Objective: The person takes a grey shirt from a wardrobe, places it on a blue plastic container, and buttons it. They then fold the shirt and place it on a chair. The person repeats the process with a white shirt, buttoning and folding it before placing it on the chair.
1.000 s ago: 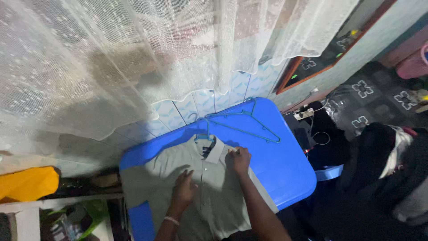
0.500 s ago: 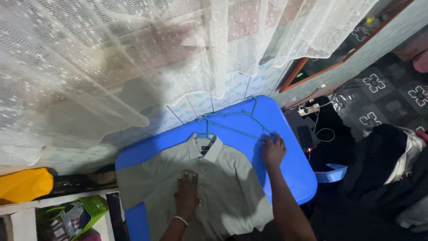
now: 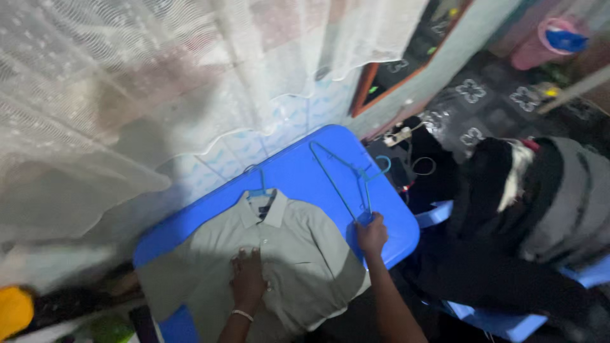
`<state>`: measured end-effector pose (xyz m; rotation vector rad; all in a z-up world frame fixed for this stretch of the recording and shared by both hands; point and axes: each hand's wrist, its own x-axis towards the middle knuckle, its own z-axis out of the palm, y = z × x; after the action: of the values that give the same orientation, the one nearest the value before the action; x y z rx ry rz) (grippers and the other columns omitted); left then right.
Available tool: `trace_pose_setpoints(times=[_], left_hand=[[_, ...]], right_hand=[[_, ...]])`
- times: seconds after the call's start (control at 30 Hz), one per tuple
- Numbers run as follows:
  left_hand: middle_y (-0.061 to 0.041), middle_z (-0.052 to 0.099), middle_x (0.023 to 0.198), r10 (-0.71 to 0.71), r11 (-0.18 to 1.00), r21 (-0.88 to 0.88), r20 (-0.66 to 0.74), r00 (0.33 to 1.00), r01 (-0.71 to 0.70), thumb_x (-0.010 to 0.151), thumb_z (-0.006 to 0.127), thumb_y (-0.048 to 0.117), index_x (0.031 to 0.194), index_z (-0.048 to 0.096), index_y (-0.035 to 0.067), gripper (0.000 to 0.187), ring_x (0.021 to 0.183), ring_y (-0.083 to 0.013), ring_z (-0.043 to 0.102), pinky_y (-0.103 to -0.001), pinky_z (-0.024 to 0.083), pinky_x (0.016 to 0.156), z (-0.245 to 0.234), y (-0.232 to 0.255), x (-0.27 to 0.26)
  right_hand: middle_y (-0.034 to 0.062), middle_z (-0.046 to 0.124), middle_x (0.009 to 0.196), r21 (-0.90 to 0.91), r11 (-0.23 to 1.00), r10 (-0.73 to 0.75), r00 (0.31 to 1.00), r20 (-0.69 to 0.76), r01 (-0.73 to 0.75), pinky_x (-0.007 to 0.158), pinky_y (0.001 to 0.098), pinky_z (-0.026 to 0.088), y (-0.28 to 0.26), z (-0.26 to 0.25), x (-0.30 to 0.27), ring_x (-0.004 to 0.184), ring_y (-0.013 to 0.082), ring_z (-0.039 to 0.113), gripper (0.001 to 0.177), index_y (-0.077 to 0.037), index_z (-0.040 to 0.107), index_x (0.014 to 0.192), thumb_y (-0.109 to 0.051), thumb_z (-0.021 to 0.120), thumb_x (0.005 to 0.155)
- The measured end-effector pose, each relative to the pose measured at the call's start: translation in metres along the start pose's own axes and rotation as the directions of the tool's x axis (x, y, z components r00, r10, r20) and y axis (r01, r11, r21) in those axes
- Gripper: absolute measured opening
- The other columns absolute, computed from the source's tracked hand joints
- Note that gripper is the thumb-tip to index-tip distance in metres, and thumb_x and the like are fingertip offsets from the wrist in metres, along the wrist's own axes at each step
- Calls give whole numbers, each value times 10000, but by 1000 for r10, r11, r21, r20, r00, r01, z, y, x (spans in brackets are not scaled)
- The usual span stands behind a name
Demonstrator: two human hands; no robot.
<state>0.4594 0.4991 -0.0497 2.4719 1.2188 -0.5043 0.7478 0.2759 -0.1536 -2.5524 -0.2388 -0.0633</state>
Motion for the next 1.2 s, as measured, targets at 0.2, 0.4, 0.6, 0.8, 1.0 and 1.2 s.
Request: trace_pose_setpoints(times=[0.2,0.4,0.6,0.8,1.0,1.2], left_hand=[[-134,274,1628,105,994,12,-190,976,-105,577,949,325,1501,388,267,1083,1475,-417,327,-516,409,1158,53,-29,24],[-134,291,1634,130,989,96,-164,978,-115,583,944,448,1526,383,266,1112,1476,-426,324,-588,410,1114,61,-38,27],[-137,382,1645,145,982,136,-129,981,-128,649,895,509,1479,495,283,948,1502,-400,400,-556,457,1127,34,-34,9],[-218,431,1557,319,931,264,-254,913,-252,683,842,544,1441,531,206,886,1464,-413,390,-538,383,1186,33,-38,6],[-170,481,1533,156,979,145,-79,985,-143,801,745,383,1325,628,151,584,1430,-359,447,-502,431,1132,-2,-20,-28],[-123,596,1449,460,883,181,-151,875,-433,829,721,337,1362,636,132,577,1393,-296,548,-445,482,1142,40,-8,-78]], right_hand=[[58,739,846,660,700,125,957,262,-273,627,351,511,18,-16,-43,716,162,644,233,-41,660,943,-271,655,911],[9,530,707,756,341,372,819,437,-559,535,288,352,21,-59,-122,593,122,453,351,-111,695,915,-420,590,1045],[39,689,857,827,51,431,760,487,-559,613,349,567,26,-89,-213,763,187,702,324,-117,620,980,-434,553,982],[72,721,944,842,-52,520,705,482,-537,619,361,588,37,-118,-287,796,207,716,310,-109,603,1055,-405,521,1008],[99,701,923,920,-95,589,723,361,-381,591,350,586,43,-134,-355,779,228,724,320,-83,608,1067,-388,526,1020],[87,725,958,929,-116,711,623,325,-352,621,334,596,54,-152,-408,816,223,739,323,-77,611,1112,-370,526,1005]])
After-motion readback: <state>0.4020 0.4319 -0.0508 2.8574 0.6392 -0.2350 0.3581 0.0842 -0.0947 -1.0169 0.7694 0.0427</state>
